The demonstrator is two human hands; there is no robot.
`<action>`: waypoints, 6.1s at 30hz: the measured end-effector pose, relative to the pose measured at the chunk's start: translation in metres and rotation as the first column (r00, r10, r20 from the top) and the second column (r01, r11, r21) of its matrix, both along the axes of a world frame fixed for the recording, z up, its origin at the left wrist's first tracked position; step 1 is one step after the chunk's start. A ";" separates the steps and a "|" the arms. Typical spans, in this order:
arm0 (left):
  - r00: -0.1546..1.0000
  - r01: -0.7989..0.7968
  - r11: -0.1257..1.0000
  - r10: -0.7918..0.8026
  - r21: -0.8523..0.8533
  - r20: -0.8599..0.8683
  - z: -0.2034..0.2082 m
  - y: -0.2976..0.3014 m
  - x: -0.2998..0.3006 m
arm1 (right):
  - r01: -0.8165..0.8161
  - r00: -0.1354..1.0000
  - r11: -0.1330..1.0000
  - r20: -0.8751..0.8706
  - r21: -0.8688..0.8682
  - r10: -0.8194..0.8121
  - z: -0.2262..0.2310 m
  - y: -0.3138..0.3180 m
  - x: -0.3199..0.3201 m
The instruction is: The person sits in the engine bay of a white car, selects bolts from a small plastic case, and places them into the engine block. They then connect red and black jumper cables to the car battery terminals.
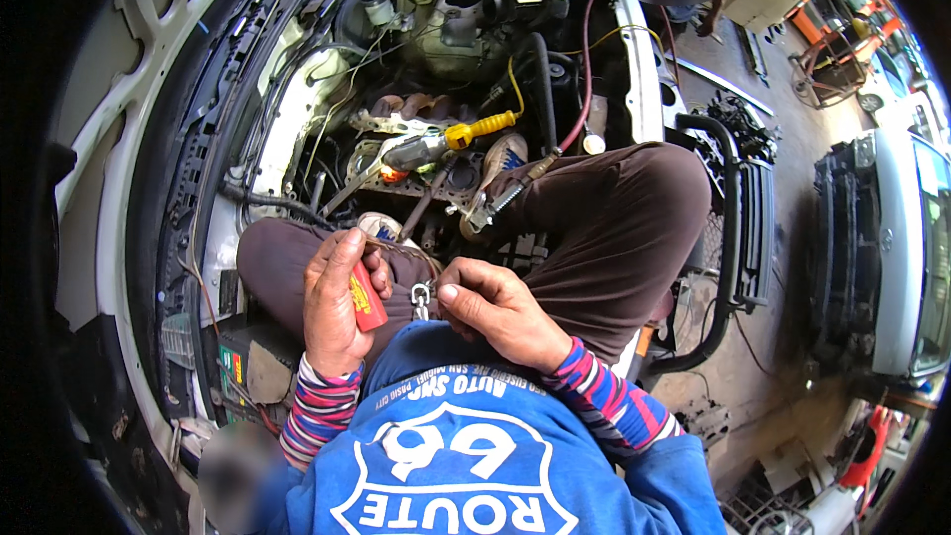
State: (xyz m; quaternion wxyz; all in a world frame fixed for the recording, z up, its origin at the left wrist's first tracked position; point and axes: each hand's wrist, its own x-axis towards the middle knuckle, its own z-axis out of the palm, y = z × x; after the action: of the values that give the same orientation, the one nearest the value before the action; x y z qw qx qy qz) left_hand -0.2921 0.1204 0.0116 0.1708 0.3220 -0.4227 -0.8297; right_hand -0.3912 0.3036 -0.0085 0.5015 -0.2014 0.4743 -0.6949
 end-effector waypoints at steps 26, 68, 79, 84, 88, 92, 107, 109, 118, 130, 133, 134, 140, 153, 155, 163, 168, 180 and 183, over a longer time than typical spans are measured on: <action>0.952 0.304 0.945 -0.298 0.118 -0.070 -0.058 0.034 -0.345 | -0.033 0.984 0.990 -0.170 0.135 0.056 -0.102 0.016 -0.032; 0.899 0.357 0.722 -0.437 -0.592 0.010 -0.065 0.008 -0.065 | 0.143 0.987 0.976 -0.099 0.165 -0.127 -0.068 0.004 -0.016; 0.756 0.385 0.190 -0.626 -0.903 0.190 -0.047 -0.006 -0.039 | 0.180 0.968 0.940 0.117 0.289 -0.221 -0.052 0.007 -0.008; 0.789 0.293 0.013 -0.568 -0.956 0.234 -0.035 0.005 -0.028 | 0.109 0.927 0.992 0.353 0.069 -0.126 -0.037 0.004 -0.012; 0.812 0.247 0.033 -0.553 -0.969 0.188 -0.041 0.002 -0.028 | 0.087 0.945 0.987 0.303 0.138 -0.126 -0.028 -0.002 -0.011; 0.878 0.108 0.091 -0.476 -0.990 0.052 -0.043 0.005 -0.023 | 0.175 0.942 0.974 0.265 0.142 -0.208 -0.022 -0.007 -0.001; 0.510 0.572 0.120 0.723 -0.811 0.466 0.057 -0.080 0.233 | 0.122 0.424 0.824 -0.780 0.553 0.461 -0.087 -0.068 -0.155; 0.287 0.634 0.353 0.719 -0.688 0.633 0.057 -0.082 0.273 | 0.207 0.344 0.754 -0.768 0.623 0.540 -0.119 -0.064 -0.166; 0.255 0.611 0.420 0.698 -0.671 0.669 -0.004 -0.090 0.304 | 0.269 0.321 0.751 -0.791 0.603 0.520 -0.147 -0.042 -0.167; 0.317 0.397 0.338 0.822 -0.853 0.473 0.006 -0.114 0.293 | 0.194 0.446 0.903 -0.854 0.384 0.268 -0.106 -0.052 -0.142; 0.260 0.400 0.325 0.856 -0.857 0.446 0.009 -0.120 0.281 | 0.131 0.436 0.917 -0.853 0.376 0.287 -0.018 -0.084 -0.090; 0.268 0.412 0.285 0.870 -0.866 0.414 0.009 -0.121 0.275 | -0.005 0.299 0.955 -0.911 0.295 0.283 0.018 -0.095 -0.071; -0.146 0.624 0.533 0.798 -0.571 0.585 -0.002 -0.122 0.252 | -0.347 -0.393 0.926 -0.874 -0.147 -0.286 0.130 -0.109 0.071; -0.086 0.635 0.461 0.840 -0.621 0.536 -0.042 -0.117 0.287 | -0.704 -0.222 0.688 -0.975 0.174 0.019 0.044 -0.121 0.105; -0.092 0.592 0.478 0.840 -0.648 0.535 -0.040 -0.113 0.284 | -0.679 -0.248 0.700 -0.967 0.219 0.062 0.057 -0.138 0.095; -0.043 0.478 0.456 0.866 -0.751 0.498 -0.045 -0.116 0.288 | -0.707 -0.192 0.704 -0.977 0.069 -0.096 0.082 -0.166 0.112; 0.118 0.394 0.234 0.946 -0.889 0.302 -0.057 -0.116 0.293 | -0.833 -0.032 0.552 -0.999 0.039 0.023 0.040 -0.117 0.137; 0.271 -0.682 -0.023 0.920 -0.731 -0.283 -0.010 -0.115 0.291 | -0.248 0.096 0.867 -0.879 0.433 0.466 -0.005 -0.095 0.019; 0.239 -0.328 0.016 0.969 -0.944 -0.066 0.004 -0.121 0.299 | -0.099 0.465 0.917 -0.797 0.385 0.385 -0.056 -0.093 0.008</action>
State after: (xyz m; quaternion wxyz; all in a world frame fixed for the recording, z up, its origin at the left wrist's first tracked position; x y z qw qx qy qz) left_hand 0.0074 -0.0006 0.0155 0.5458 0.6193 -0.5507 -0.1236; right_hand -0.3831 0.2108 -0.0641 0.3162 -0.5109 0.7206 -0.3461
